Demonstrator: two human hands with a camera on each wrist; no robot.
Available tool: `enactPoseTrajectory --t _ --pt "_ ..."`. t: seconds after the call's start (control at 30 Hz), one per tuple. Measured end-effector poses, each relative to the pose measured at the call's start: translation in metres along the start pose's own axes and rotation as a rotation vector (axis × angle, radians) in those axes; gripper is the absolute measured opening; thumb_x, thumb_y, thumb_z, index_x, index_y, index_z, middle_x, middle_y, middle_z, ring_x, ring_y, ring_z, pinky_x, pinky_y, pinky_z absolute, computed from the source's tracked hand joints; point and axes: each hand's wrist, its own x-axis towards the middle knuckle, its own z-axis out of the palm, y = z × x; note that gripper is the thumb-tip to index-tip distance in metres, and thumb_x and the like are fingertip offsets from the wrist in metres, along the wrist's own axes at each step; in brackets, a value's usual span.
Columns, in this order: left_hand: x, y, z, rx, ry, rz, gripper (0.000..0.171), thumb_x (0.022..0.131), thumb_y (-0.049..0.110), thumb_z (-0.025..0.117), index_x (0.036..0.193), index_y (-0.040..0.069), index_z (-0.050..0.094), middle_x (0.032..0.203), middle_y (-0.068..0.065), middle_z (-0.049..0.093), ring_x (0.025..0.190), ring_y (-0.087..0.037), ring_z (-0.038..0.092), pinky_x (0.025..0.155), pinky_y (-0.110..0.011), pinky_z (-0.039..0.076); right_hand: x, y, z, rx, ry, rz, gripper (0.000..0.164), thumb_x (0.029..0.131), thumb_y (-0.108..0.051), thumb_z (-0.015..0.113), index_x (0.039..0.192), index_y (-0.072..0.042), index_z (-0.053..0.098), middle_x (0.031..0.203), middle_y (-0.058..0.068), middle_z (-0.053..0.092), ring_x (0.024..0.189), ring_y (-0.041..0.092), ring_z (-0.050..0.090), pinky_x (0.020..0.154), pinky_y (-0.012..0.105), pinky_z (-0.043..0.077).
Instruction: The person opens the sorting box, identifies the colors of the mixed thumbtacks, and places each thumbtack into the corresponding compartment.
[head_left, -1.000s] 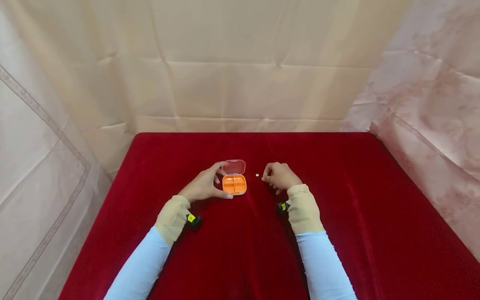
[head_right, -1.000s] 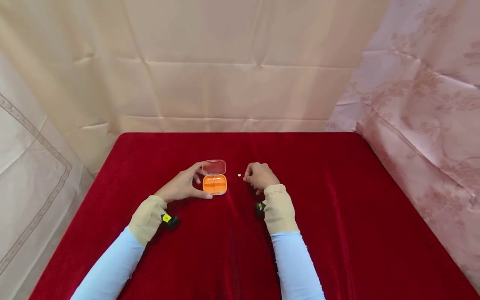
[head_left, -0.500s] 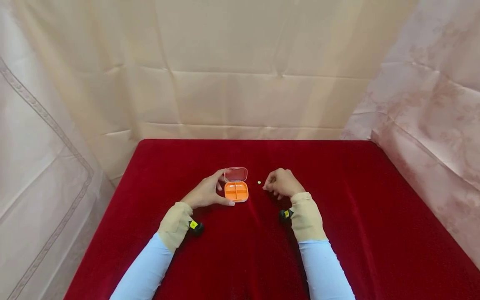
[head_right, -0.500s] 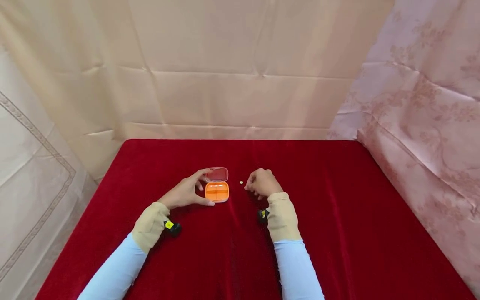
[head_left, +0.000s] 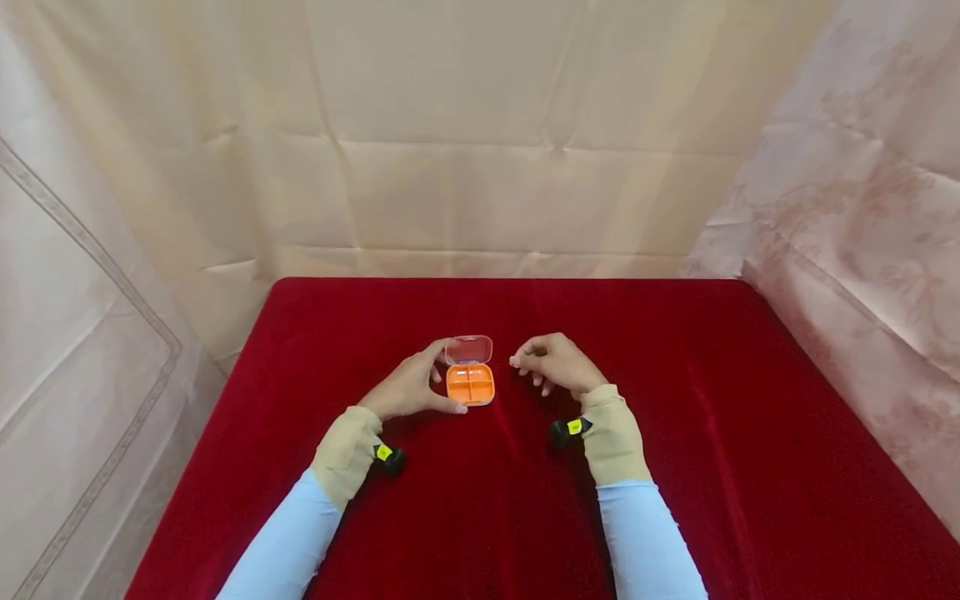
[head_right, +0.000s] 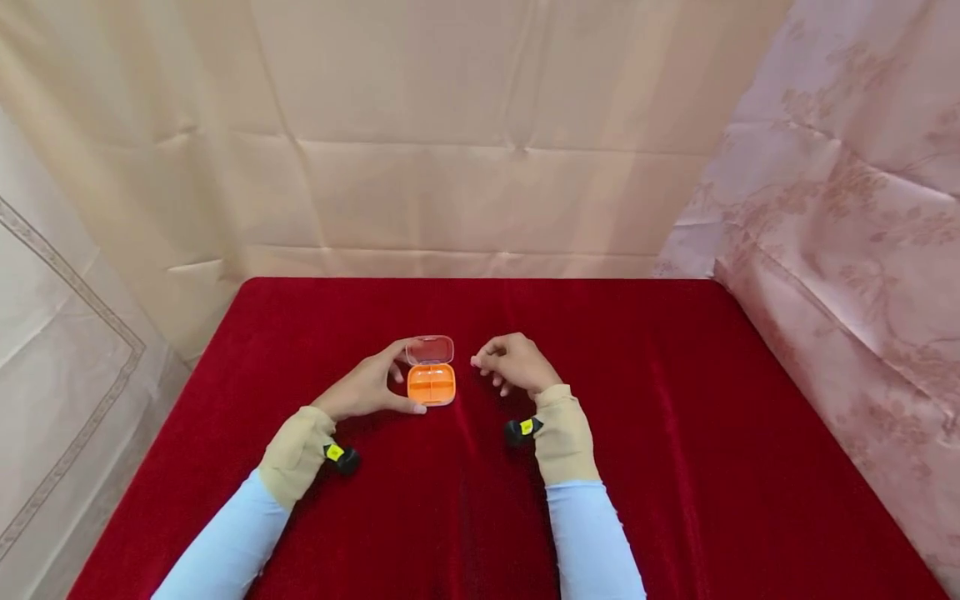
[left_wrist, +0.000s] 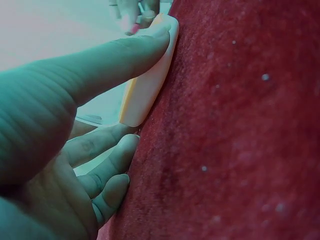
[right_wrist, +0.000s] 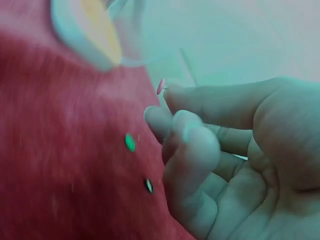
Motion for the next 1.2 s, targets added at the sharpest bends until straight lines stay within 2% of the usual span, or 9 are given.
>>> enactPoseTrajectory --t 0.1,0.23,0.33,0.5,0.63,0.83,1.07,1.2 --pt "0.002 0.0 -0.001 0.009 0.005 0.0 0.101 0.07 0.036 0.097 0.153 0.02 0.04 0.124 -0.001 0.057 0.102 -0.019 0.054 0.085 -0.036 0.049 0.0 -0.005 -0.001 0.122 -0.015 -0.01 0.025 0.1 -0.019 0.071 0.108 0.004 0.072 0.088 0.013 0.066 0.062 0.015 0.052 0.048 0.025 0.047" --pt "-0.003 -0.004 0.003 0.014 -0.004 -0.004 0.103 0.071 0.036 0.097 0.154 0.018 0.04 0.124 -0.001 0.057 0.1 -0.02 0.054 0.085 -0.037 0.049 -0.003 0.0 0.003 0.245 -0.047 0.021 0.031 0.098 -0.021 0.073 0.112 0.007 0.071 0.087 0.011 0.065 0.06 0.012 0.048 0.048 0.021 0.044" --pt "-0.006 -0.006 0.006 0.016 -0.011 0.0 0.102 0.071 0.035 0.097 0.154 0.017 0.04 0.123 -0.001 0.057 0.099 -0.019 0.053 0.085 -0.036 0.049 -0.005 0.005 0.004 0.272 -0.067 0.032 0.032 0.096 -0.021 0.075 0.112 0.007 0.072 0.085 0.008 0.066 0.058 0.01 0.047 0.047 0.02 0.043" --pt "-0.003 -0.005 0.005 0.015 0.0 0.025 0.103 0.07 0.036 0.097 0.154 0.016 0.04 0.123 -0.001 0.058 0.097 -0.02 0.054 0.084 -0.036 0.049 -0.003 0.003 0.001 0.337 -0.082 0.003 0.036 0.095 -0.019 0.076 0.112 0.011 0.069 0.083 0.008 0.065 0.056 0.008 0.045 0.045 0.019 0.04" --pt "-0.001 -0.004 0.004 0.026 -0.001 0.027 0.104 0.071 0.036 0.097 0.155 0.017 0.039 0.121 0.0 0.059 0.096 -0.02 0.053 0.083 -0.036 0.048 -0.001 0.003 -0.002 0.465 -0.127 -0.02 0.04 0.099 -0.015 0.07 0.12 0.017 0.06 0.082 0.005 0.063 0.056 0.008 0.044 0.045 0.018 0.038" --pt "0.003 -0.006 0.007 0.025 -0.001 0.017 0.104 0.07 0.036 0.097 0.155 0.017 0.04 0.12 -0.001 0.058 0.095 -0.02 0.053 0.083 -0.036 0.048 0.004 0.012 -0.002 0.672 -0.205 -0.016 0.028 0.106 -0.008 0.056 0.117 0.017 0.053 0.082 0.004 0.062 0.057 0.008 0.043 0.044 0.016 0.036" --pt "0.004 -0.01 0.014 -0.005 -0.019 0.016 0.102 0.07 0.037 0.097 0.153 0.017 0.042 0.12 0.001 0.058 0.098 -0.018 0.053 0.085 -0.036 0.048 0.004 0.023 0.007 0.711 -0.231 -0.013 0.018 0.106 -0.009 0.055 0.112 0.008 0.055 0.082 0.002 0.061 0.057 0.008 0.043 0.044 0.016 0.036" --pt "0.003 -0.008 0.013 -0.014 -0.02 0.019 0.101 0.07 0.034 0.097 0.153 0.016 0.042 0.121 0.0 0.058 0.099 -0.019 0.053 0.086 -0.036 0.048 0.004 0.022 0.01 0.702 -0.237 -0.019 0.021 0.106 -0.009 0.056 0.114 0.01 0.054 0.082 0.002 0.06 0.057 0.008 0.042 0.044 0.017 0.036"
